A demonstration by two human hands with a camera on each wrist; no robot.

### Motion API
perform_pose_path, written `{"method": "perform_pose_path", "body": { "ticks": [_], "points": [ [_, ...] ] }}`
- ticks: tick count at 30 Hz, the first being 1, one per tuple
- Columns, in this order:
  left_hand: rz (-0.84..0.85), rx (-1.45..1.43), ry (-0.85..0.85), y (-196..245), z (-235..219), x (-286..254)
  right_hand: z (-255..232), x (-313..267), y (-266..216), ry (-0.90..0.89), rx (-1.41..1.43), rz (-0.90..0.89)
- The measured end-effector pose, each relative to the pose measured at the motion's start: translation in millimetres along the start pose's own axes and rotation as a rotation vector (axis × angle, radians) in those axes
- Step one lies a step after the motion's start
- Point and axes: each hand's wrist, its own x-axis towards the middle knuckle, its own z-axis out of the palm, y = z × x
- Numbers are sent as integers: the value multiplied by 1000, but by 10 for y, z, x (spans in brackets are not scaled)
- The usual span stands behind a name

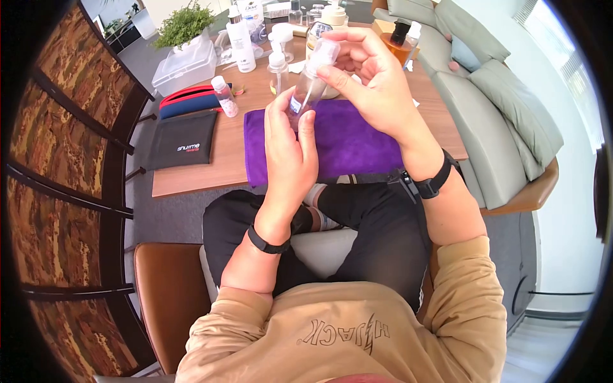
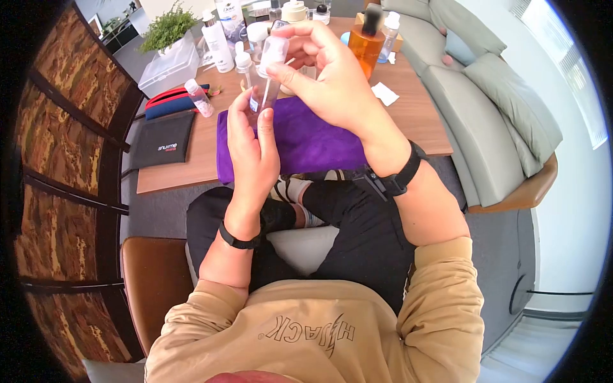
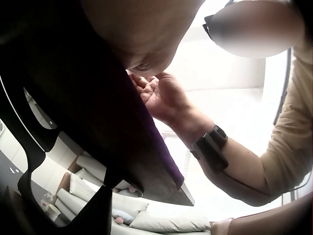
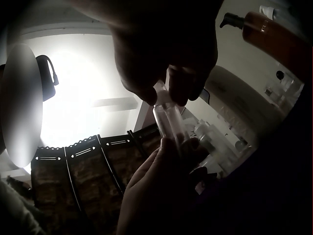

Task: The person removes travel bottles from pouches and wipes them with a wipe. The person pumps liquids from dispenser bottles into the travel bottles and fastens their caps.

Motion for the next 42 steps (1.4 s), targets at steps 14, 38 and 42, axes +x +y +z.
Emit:
{"method": "perform_pose_path", "body": {
  "ticks": [14, 38, 42],
  "points": [
    [0, -18, -38, 88, -21, 6, 50, -11, -111, 97, 168, 65],
    [48, -41, -10, 56, -17, 21, -29, 28, -164, 50, 221, 11],
    [15, -66, -14, 97, -17, 3, -26, 42, -118, 49, 130, -28]
  ]
}}
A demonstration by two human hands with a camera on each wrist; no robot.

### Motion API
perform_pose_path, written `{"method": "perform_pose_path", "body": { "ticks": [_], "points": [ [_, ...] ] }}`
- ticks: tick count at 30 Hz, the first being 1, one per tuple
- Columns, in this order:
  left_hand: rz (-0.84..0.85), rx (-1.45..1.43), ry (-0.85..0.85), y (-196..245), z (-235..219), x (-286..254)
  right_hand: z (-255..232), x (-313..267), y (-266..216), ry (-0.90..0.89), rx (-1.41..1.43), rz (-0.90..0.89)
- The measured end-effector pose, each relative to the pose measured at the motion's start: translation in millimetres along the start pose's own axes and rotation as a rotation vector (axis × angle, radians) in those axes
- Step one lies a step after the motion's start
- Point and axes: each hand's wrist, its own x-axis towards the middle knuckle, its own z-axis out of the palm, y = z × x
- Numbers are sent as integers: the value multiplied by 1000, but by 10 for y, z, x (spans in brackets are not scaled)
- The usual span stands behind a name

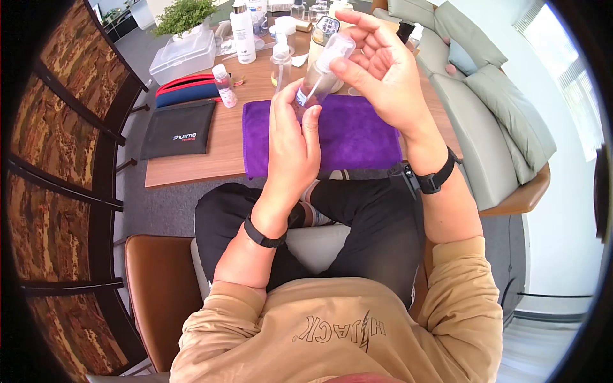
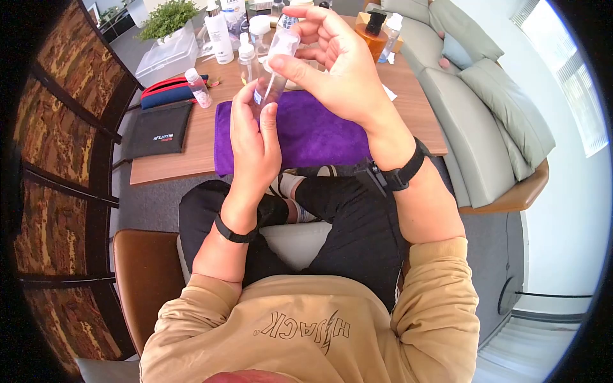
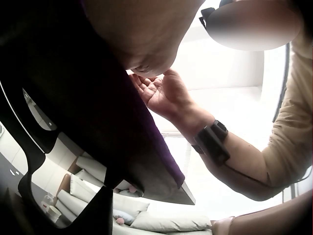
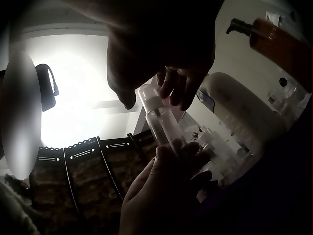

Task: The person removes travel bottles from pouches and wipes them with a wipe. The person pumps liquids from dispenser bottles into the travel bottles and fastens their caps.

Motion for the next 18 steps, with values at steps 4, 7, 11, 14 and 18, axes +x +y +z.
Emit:
{"method": "perform_pose_path", "body": {
  "ticks": [4, 7, 11, 14, 18],
  "points": [
    [-7, -2, 8, -2, -9, 10, 19, 25, -77, -50, 48, 40],
    [49, 29, -10, -17, -15, 22, 18, 9, -17, -39, -63, 38],
    [64, 34, -1, -23, -8, 14, 55, 27, -85, -45, 56, 55],
    [28, 7, -3, -6, -15, 16, 21, 37, -11, -42, 22, 68],
    [69, 42, 10, -40, -3, 3, 40, 41, -5, 2, -2, 29]
  ]
}}
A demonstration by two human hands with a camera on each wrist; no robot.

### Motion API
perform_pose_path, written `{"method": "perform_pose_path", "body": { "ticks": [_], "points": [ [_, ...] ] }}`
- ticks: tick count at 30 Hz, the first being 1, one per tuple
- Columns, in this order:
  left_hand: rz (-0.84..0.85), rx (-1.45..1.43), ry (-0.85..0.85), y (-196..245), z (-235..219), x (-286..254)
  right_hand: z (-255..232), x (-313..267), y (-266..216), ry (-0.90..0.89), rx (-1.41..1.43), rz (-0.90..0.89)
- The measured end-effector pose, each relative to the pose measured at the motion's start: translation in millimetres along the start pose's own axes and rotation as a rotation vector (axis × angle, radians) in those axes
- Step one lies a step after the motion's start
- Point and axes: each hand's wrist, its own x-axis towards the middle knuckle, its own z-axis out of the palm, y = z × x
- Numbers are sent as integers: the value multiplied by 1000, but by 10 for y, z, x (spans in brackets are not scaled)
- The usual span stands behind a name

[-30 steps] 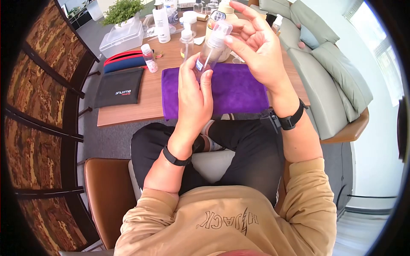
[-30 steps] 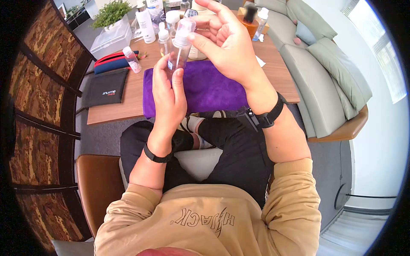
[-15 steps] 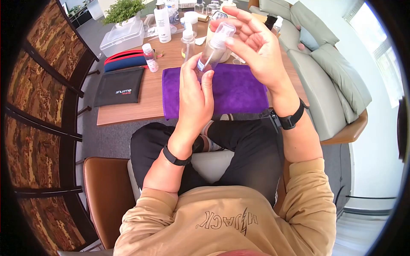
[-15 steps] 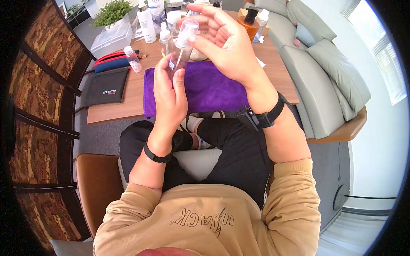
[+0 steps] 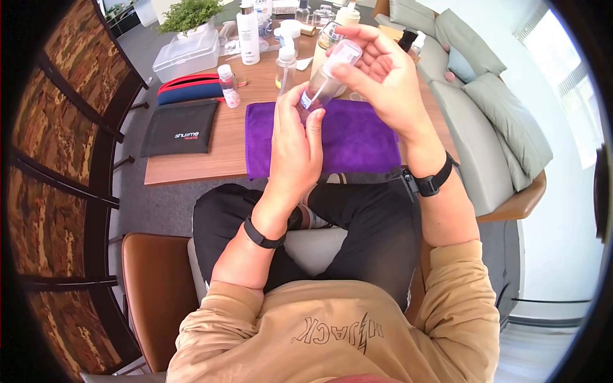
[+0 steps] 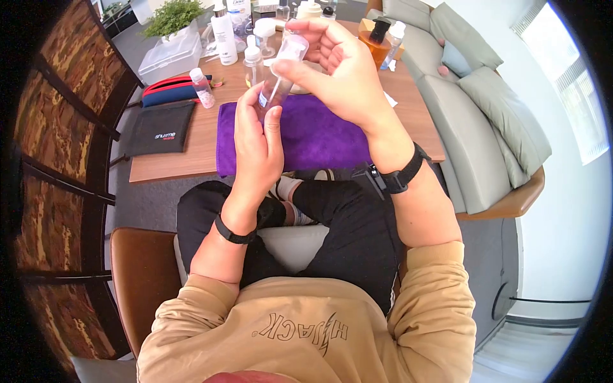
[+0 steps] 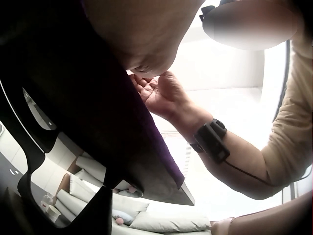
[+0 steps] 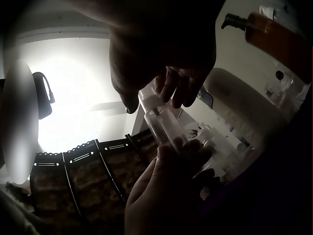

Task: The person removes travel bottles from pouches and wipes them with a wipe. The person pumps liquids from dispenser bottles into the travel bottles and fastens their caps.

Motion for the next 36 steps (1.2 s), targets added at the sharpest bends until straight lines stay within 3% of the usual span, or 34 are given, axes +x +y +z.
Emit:
{"method": "perform_pose_path", "body": {
  "ticks": [4, 7, 18, 20, 22, 24, 25, 31, 34, 36],
  "points": [
    [-55, -51, 13, 7, -27, 13, 43, 19, -142, -30, 91, 55],
    [-6, -39, 27, -11, -29, 14, 19, 15, -72, 3, -122, 25],
    [-76, -156, 52, -40, -63, -4, 56, 233, -425, -226, -225, 153],
    [31, -81, 218, -100, -29, -5, 106, 360, -468, -286, -298, 95],
    [-36, -110, 331, -98, -42, -25, 196, 509, -521, -260, -356, 49],
    [-33, -122, 423, -188, -18, -55, 305, 677, -644, -258, -345, 202],
    [-23, -131, 440, -230, -10, -67, 460, 723, -683, -217, -332, 107],
    [132, -199, 505, -242, 5, -105, 585, 1091, -443, -368, -608, 135],
    [117, -223, 515, -221, -15, -100, 593, 1194, -220, -410, -630, 144],
    [110, -231, 516, -219, -11, -98, 614, 1239, -141, -475, -784, -60]
  ]
}}
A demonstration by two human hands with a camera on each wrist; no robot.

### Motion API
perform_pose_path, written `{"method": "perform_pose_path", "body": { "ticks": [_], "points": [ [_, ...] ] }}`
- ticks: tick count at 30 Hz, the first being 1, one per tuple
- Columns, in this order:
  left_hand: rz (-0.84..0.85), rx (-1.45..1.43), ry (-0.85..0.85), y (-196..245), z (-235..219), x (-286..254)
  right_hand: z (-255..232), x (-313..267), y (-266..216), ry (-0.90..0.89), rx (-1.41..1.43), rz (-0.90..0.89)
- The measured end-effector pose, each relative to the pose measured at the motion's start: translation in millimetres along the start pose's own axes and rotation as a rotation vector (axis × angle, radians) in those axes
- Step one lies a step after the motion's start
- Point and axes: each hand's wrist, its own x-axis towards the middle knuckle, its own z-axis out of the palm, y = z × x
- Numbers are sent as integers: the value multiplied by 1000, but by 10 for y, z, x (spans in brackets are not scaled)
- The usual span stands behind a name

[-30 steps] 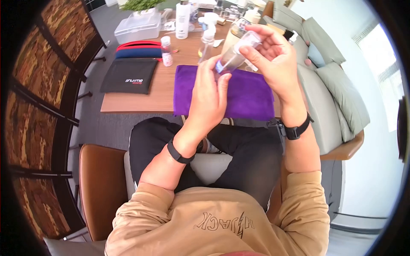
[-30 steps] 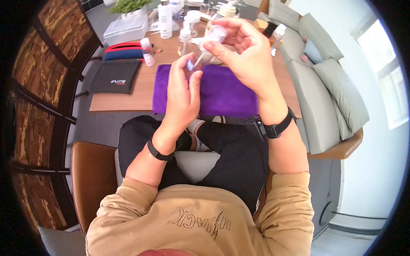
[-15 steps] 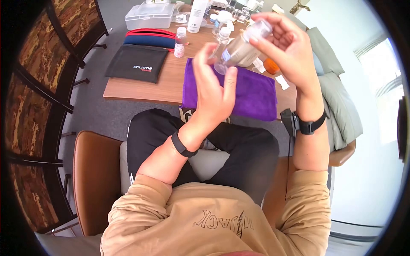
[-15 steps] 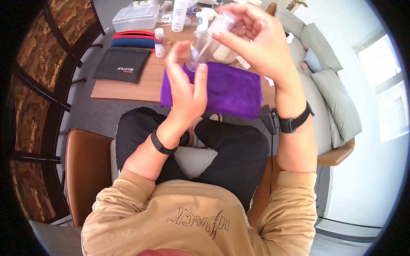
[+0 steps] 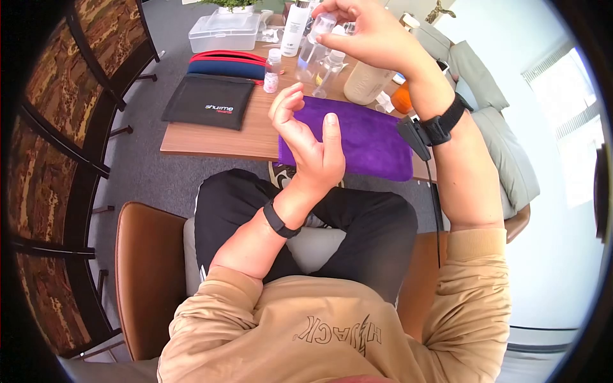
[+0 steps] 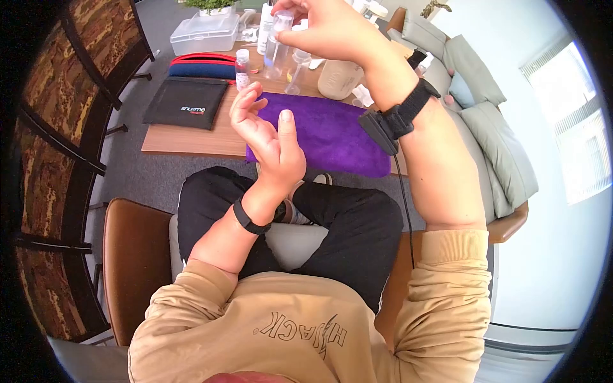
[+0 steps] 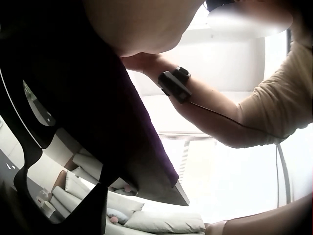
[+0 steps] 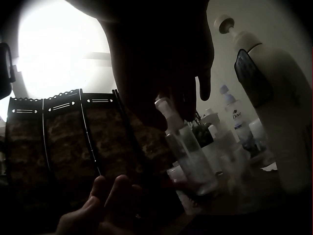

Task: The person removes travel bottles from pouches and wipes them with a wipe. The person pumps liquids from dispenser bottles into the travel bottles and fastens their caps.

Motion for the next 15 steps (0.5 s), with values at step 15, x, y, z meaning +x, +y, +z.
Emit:
{"method": "perform_pose_path", "body": {
  "ticks": [15],
  "points": [
    [-2, -34, -7, 9, -1, -2, 191, 262, 317, -295, 112, 0]
  ]
}}
